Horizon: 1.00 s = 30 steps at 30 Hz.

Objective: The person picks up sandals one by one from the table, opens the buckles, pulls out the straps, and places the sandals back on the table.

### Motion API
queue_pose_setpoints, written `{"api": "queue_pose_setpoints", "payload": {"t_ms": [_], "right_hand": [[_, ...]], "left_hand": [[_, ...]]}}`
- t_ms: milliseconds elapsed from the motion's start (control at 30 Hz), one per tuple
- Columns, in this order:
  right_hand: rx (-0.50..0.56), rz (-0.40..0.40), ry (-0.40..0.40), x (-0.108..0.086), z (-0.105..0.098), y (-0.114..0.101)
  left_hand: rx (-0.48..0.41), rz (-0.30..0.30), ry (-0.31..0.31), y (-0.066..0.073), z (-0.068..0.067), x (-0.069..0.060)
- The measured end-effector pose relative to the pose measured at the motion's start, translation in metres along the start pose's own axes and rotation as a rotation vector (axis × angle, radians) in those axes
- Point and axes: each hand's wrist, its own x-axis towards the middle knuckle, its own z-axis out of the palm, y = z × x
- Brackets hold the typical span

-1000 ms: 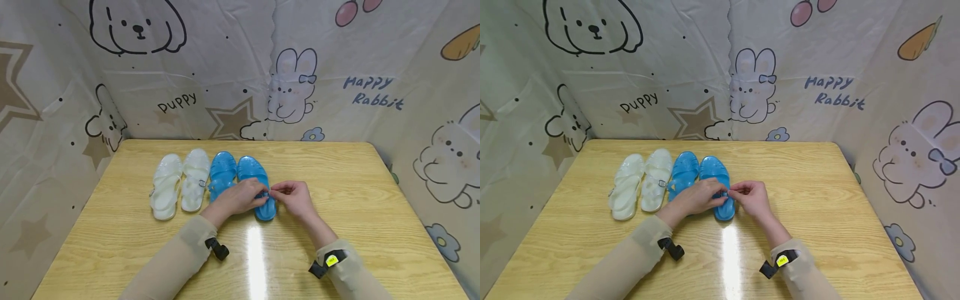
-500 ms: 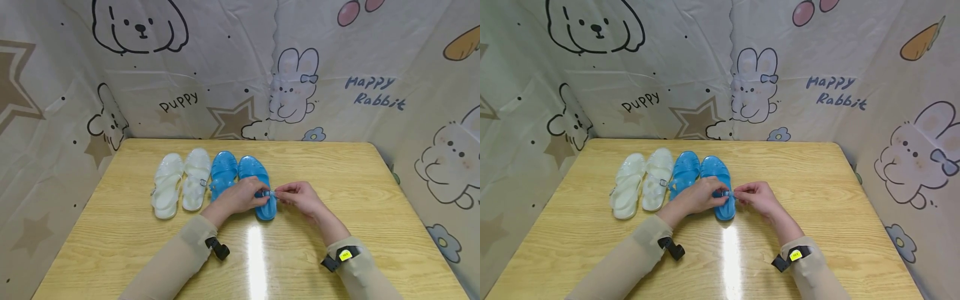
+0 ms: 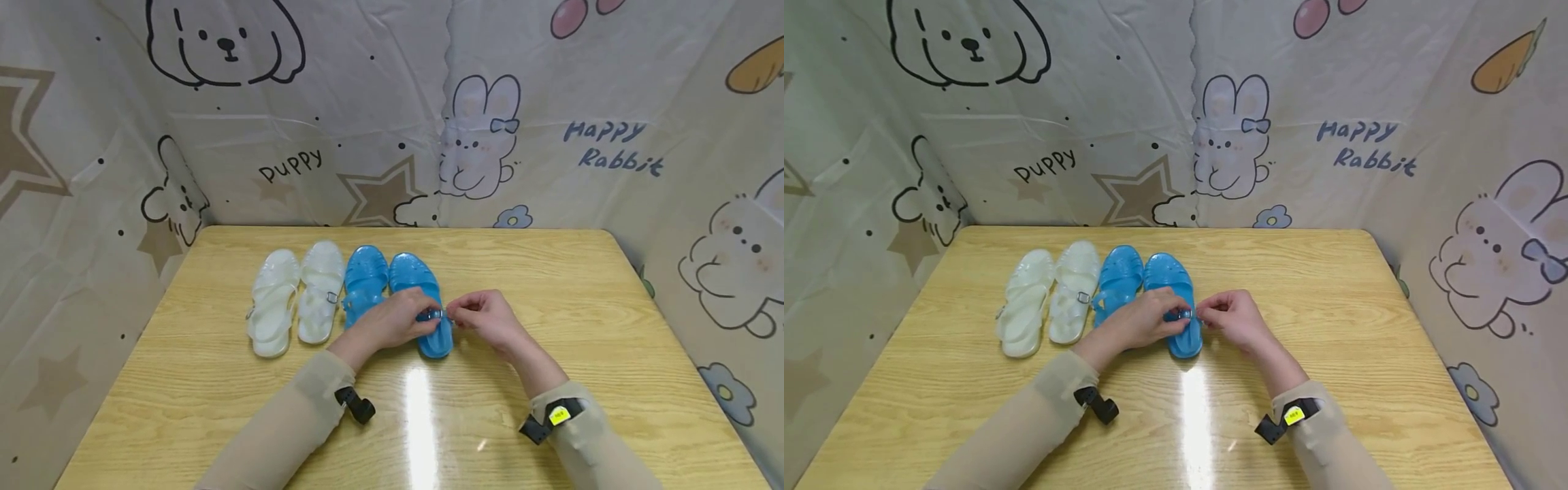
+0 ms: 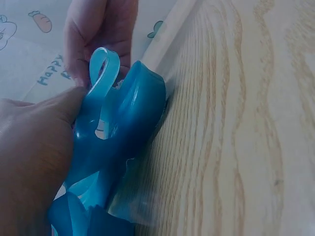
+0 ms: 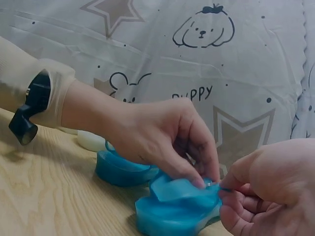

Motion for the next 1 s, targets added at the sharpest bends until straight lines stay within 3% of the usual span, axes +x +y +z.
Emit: {"api": "queue_pose_setpoints", "payload": {"t_ms": [367,700,1000], "right_hand": [[0.02,0.008,-0.05,0.003,-0.003,0.005],[0.0,-0.014,-0.072,0.004,-0.002,0.01],[-0.055,-0.038,-0.052,0.002,-0.004,0.014]], "left_hand": [[-0.011,-0.038,-0.022,0.002,-0.002,0.001],[-0.025,-0.017,-0.013,0.0,-0.002,0.004],[0.088,-0.049,-0.057,-0.005,-0.005,0.003]]}}
